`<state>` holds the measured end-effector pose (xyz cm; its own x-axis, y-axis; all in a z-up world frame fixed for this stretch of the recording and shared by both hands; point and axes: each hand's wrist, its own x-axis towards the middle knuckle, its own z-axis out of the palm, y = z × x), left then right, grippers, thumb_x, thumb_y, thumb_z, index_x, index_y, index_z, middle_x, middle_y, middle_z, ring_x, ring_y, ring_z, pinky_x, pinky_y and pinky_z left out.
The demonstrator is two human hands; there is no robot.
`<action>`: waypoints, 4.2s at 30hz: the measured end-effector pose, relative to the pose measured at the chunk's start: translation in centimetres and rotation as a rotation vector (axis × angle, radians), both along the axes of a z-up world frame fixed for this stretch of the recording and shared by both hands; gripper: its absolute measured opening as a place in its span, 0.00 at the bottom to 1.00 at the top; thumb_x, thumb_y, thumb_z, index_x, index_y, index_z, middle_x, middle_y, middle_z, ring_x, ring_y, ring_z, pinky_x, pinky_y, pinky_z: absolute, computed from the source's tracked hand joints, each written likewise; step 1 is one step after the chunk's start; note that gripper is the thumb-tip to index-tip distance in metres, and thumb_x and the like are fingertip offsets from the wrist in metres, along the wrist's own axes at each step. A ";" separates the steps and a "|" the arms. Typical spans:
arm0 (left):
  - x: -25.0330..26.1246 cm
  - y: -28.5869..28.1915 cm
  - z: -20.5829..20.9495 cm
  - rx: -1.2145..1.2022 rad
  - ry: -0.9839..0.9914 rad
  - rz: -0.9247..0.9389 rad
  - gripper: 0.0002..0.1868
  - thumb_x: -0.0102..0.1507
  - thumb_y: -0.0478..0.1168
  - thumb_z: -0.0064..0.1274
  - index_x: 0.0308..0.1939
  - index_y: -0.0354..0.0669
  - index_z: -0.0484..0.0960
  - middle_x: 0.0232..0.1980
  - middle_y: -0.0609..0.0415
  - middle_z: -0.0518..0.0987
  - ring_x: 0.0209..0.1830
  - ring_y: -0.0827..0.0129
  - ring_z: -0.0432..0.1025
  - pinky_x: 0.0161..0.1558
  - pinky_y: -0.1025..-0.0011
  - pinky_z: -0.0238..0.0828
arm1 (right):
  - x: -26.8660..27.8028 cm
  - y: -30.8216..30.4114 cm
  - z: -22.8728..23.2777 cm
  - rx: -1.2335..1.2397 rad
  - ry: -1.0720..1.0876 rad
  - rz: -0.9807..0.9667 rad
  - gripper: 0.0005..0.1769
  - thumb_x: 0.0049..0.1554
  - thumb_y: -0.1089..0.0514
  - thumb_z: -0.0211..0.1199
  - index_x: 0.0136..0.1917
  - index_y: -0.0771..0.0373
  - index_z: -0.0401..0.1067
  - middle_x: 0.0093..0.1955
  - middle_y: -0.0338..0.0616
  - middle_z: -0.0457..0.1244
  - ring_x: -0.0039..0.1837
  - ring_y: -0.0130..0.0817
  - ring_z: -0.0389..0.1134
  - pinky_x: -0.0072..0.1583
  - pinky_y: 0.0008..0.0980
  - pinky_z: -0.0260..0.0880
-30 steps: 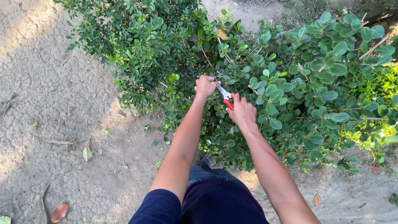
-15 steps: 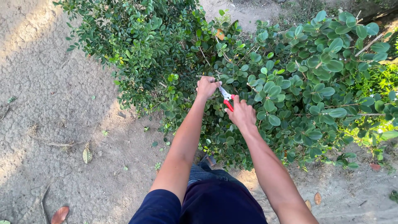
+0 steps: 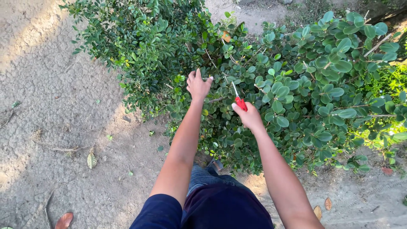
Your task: Trimming a bush with pruning shears.
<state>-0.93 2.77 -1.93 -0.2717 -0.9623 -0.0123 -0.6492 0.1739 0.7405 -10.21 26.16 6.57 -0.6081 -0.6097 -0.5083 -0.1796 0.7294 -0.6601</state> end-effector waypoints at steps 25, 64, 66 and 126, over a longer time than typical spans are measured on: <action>-1.0 3.8 1.1 -0.196 -0.058 -0.526 0.30 0.56 0.33 0.53 0.63 0.55 0.79 0.58 0.51 0.75 0.57 0.54 0.70 0.55 0.53 0.63 | 1.5 -1.0 -0.6 -0.343 -1.122 -0.400 0.43 0.56 0.22 0.54 0.56 0.66 0.73 0.35 0.41 0.63 0.32 0.34 0.64 0.37 0.31 0.68; 1.4 2.9 0.1 -0.166 0.120 -0.235 0.22 0.59 0.35 0.53 0.59 0.41 0.79 0.62 0.43 0.75 0.59 0.46 0.70 0.56 0.50 0.66 | 2.4 0.4 -2.0 -0.516 -1.081 -0.437 0.33 0.63 0.28 0.50 0.54 0.60 0.71 0.28 0.31 0.56 0.25 0.22 0.50 0.33 0.28 0.52; 1.3 3.0 -0.4 -0.140 0.068 -0.239 0.21 0.60 0.37 0.55 0.58 0.44 0.81 0.67 0.46 0.71 0.65 0.48 0.67 0.62 0.51 0.64 | 2.1 0.4 -1.8 -0.483 -1.084 -0.447 0.34 0.61 0.26 0.49 0.53 0.59 0.72 0.30 0.34 0.57 0.25 0.25 0.50 0.35 0.30 0.54; 0.7 4.4 -1.0 -0.039 0.167 -0.059 0.44 0.61 0.42 0.55 0.76 0.33 0.50 0.73 0.34 0.61 0.66 0.41 0.61 0.59 0.45 0.58 | 1.3 0.8 -3.2 -0.499 -0.909 -0.468 0.31 0.63 0.31 0.51 0.56 0.61 0.68 0.29 0.32 0.56 0.24 0.24 0.51 0.36 0.34 0.60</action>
<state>-0.28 7.21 -2.96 -0.3230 -0.9435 0.0746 -0.5059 0.2387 0.8289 -8.87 26.92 3.33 -0.3595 -0.6778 -0.6414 0.7347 0.2183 -0.6424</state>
